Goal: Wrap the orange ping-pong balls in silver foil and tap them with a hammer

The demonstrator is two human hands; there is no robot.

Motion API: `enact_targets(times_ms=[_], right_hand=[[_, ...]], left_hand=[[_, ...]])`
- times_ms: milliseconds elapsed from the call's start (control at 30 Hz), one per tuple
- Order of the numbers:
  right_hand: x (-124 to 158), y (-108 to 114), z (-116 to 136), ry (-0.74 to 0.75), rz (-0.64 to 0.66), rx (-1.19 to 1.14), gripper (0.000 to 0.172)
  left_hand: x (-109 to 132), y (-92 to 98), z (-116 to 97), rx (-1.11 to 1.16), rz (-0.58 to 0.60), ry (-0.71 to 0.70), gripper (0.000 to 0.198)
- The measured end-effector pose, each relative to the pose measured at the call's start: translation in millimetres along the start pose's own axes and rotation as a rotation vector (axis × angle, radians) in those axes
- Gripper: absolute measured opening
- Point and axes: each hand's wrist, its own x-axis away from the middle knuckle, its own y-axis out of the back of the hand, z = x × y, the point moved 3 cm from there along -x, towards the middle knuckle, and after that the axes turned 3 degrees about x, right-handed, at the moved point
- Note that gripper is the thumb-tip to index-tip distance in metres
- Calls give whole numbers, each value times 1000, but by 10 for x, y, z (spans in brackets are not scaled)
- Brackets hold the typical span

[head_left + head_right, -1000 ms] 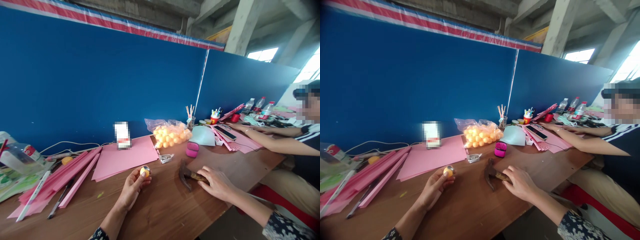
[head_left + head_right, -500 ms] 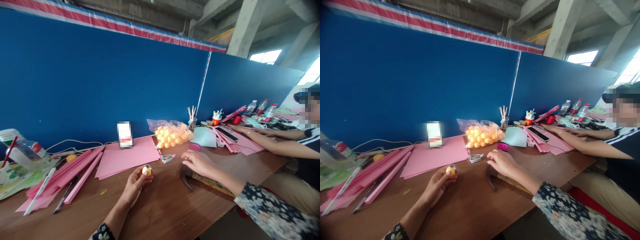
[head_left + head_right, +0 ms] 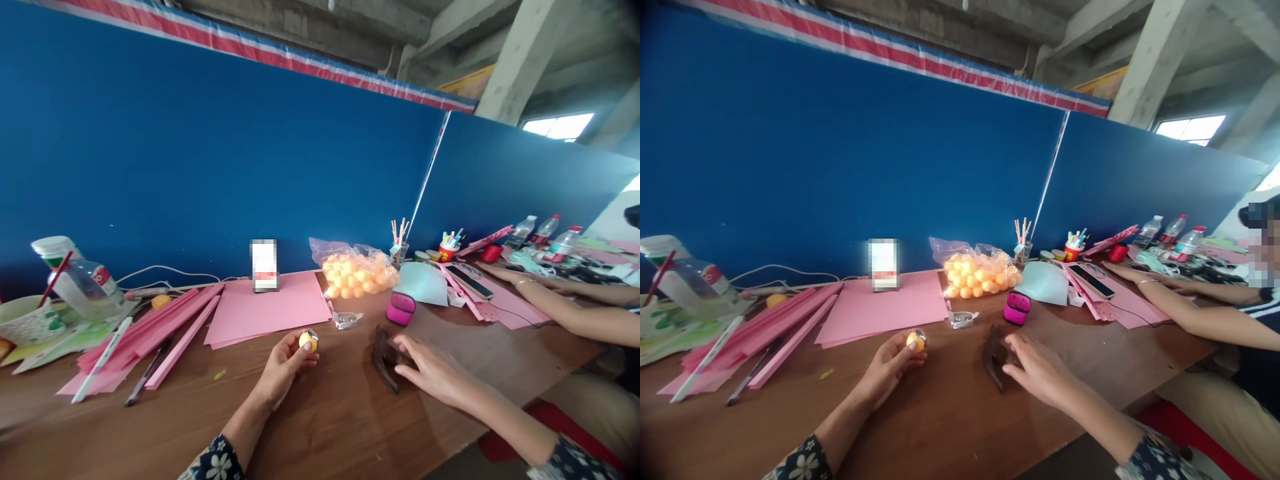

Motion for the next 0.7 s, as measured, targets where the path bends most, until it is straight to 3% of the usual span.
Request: enact_targets(times_ms=[267,500,600,700], right_hand=[[261,-216,-198,-51,-60,-102,15],[336,-337,-618,-116,-86,-63,17],[306,-294,-674,-123,-117,-23,25],[192,-139,-517,-94,-197,-22,32]], left_hand=[[4,-2,12,16,-32,14,39],[8,-13,20,33,-26,-17,39],[8,-18,18,49,-22,-16,39],[3,-20,21,62,-26,-17,42]])
